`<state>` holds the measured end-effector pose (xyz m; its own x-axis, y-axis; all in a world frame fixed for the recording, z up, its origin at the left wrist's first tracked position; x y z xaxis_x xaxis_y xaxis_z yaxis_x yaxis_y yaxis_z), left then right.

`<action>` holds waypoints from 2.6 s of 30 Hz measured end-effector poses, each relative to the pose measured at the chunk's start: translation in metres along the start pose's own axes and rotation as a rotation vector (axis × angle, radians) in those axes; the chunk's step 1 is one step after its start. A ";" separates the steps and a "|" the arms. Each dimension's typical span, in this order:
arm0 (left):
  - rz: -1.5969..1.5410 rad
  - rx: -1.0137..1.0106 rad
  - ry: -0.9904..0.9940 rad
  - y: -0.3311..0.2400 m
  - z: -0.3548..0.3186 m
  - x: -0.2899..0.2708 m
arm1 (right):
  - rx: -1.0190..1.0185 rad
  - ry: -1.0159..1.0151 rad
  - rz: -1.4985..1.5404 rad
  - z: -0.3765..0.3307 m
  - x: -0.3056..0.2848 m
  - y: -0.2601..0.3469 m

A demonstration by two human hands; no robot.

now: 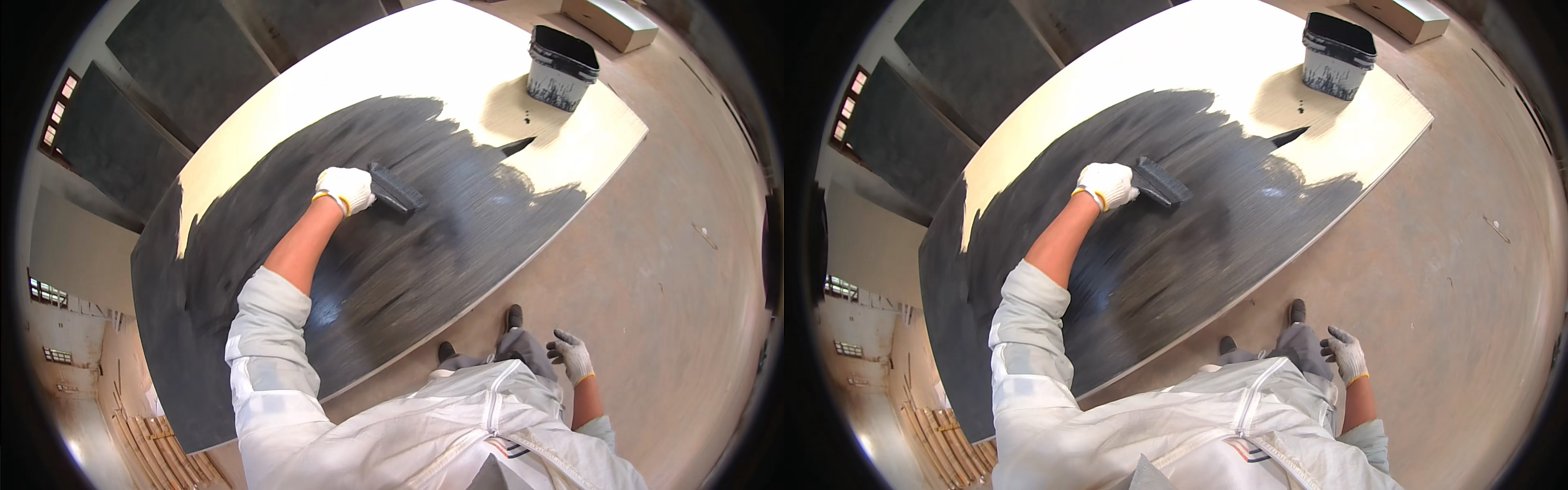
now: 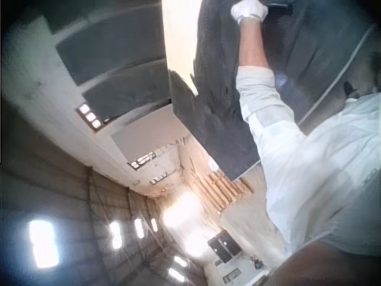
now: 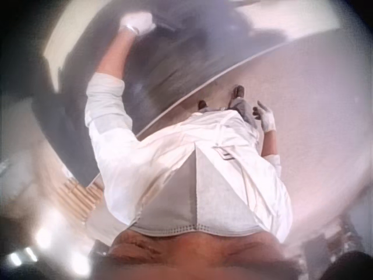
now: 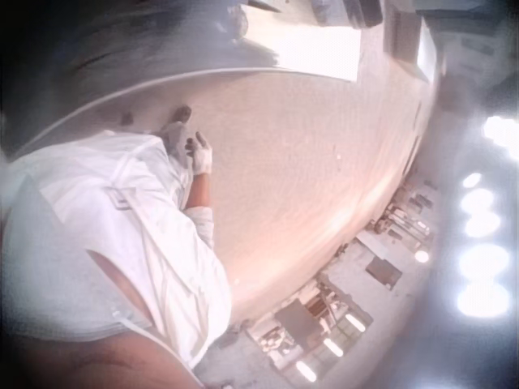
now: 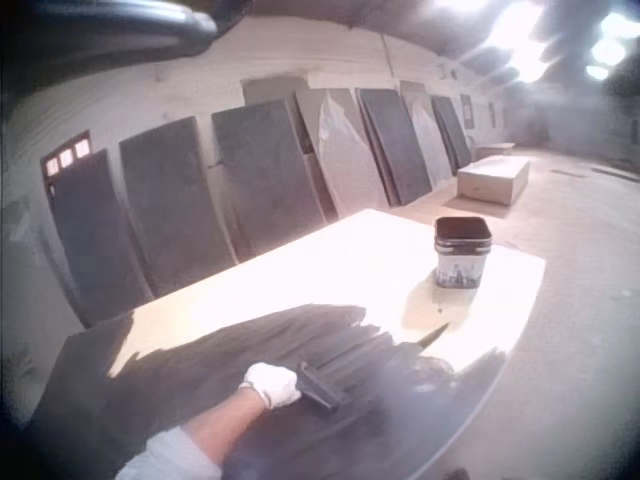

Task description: The person applies black paint to a large wooden board using a brush. They repeatedly dip the brush into a paint container and spread the paint across the surface in broad strokes.

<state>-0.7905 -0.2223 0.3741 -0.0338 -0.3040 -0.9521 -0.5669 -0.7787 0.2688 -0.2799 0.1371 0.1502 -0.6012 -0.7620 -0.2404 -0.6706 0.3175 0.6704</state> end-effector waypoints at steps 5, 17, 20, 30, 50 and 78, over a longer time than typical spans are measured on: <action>0.011 0.003 0.064 -0.052 0.074 -0.021 | 0.082 -0.008 0.128 0.039 -0.036 -0.013; 0.015 -0.116 0.094 -0.112 0.223 -0.050 | 0.009 -0.055 0.124 0.157 -0.177 0.041; 0.096 0.097 0.167 -0.161 0.182 -0.082 | 0.068 -0.108 0.157 0.180 -0.222 0.035; 0.144 0.075 0.236 -0.150 0.213 -0.089 | 0.123 -0.093 0.188 0.230 -0.243 0.039; 0.085 0.032 0.195 -0.106 0.204 -0.070 | 0.092 -0.229 0.242 0.205 -0.218 0.063; 0.051 -0.046 0.138 -0.177 0.227 -0.082 | 0.019 -0.085 0.139 0.265 -0.249 0.123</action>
<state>-0.8741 0.0648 0.3712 0.0539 -0.4140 -0.9087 -0.5290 -0.7837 0.3256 -0.3279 0.5151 0.1069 -0.7229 -0.6598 -0.2054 -0.5859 0.4276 0.6884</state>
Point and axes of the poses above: each hand's wrist, its own z-axis towards the middle knuckle, its own x-axis out of the palm, y = z × x, the point moved 2 cm from there along z, towards the middle knuckle, and after that the axes turned 11 degrees about -y, right-handed, at the moved point
